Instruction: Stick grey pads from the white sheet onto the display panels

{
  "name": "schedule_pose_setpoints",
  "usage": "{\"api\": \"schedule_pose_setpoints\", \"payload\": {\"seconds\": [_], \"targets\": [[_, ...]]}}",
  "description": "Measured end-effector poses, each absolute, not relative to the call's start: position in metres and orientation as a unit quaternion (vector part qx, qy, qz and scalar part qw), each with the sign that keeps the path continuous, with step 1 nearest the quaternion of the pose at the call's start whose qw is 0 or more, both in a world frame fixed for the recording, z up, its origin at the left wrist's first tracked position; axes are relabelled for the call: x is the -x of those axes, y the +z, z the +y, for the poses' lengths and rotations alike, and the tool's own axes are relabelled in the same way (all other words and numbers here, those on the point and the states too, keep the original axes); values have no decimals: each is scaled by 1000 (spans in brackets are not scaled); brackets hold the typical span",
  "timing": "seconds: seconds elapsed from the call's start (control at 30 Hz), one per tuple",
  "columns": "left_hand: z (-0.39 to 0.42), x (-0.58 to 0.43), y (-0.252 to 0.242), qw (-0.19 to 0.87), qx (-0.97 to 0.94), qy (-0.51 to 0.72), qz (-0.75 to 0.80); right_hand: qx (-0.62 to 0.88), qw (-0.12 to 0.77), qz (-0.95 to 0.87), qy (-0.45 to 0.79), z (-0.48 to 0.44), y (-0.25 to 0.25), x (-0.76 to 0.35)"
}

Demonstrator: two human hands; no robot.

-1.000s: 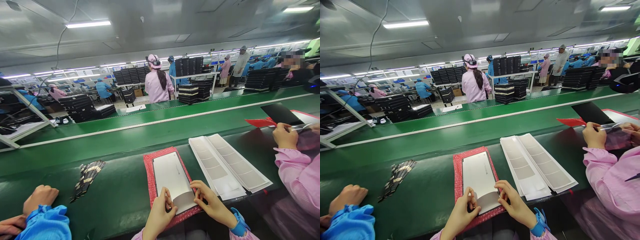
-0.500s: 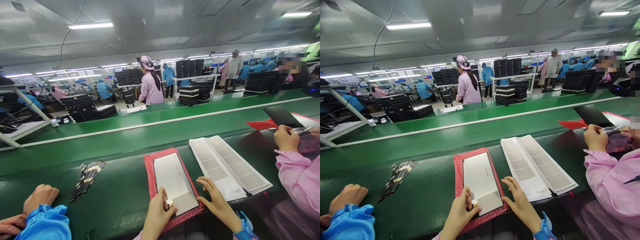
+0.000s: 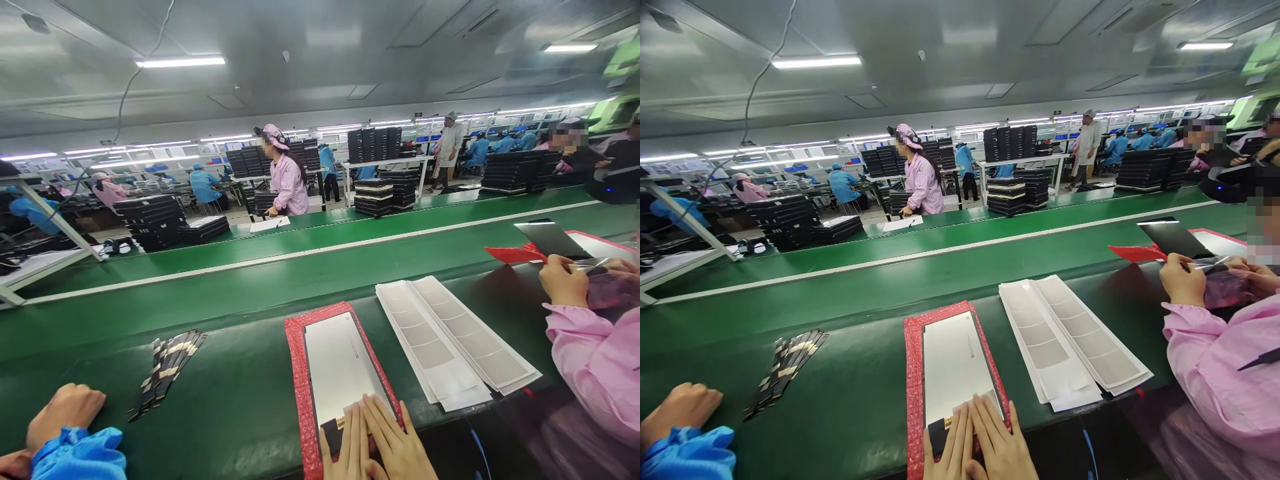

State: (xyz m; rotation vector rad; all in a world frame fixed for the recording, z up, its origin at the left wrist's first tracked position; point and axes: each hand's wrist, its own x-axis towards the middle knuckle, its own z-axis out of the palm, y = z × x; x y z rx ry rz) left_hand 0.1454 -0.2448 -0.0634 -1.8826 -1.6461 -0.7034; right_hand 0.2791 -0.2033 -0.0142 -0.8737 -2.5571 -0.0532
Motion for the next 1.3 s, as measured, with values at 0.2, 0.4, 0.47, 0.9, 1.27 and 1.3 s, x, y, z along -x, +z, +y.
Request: {"api": "schedule_pose_setpoints", "payload": {"seconds": [0.2, 0.4, 0.47, 0.9, 1.27, 1.3], "targets": [[-256, -135, -45, 176, 700, -254, -644, 450, 197, -871, -21, -198, -23, -301], [-259, -94, -23, 48, 675, -257, -690, 464, 220, -856, -52, -201, -14, -297], [-255, -74, -12, -22, 641, -305, -703, 409, 244, -875, -82, -205, -12, -281], [-204, -16, 17, -187, 471, -369, -779, 212, 306, -919, -129, -202, -19, -254], [-191, -13, 22, -148, 512, -228, -815, 346, 297, -888, -56, -199, -17, -293], [-191, -13, 23, -144, 511, -222, -818, 350, 297, -887, -53, -199, -14, -295]]}}
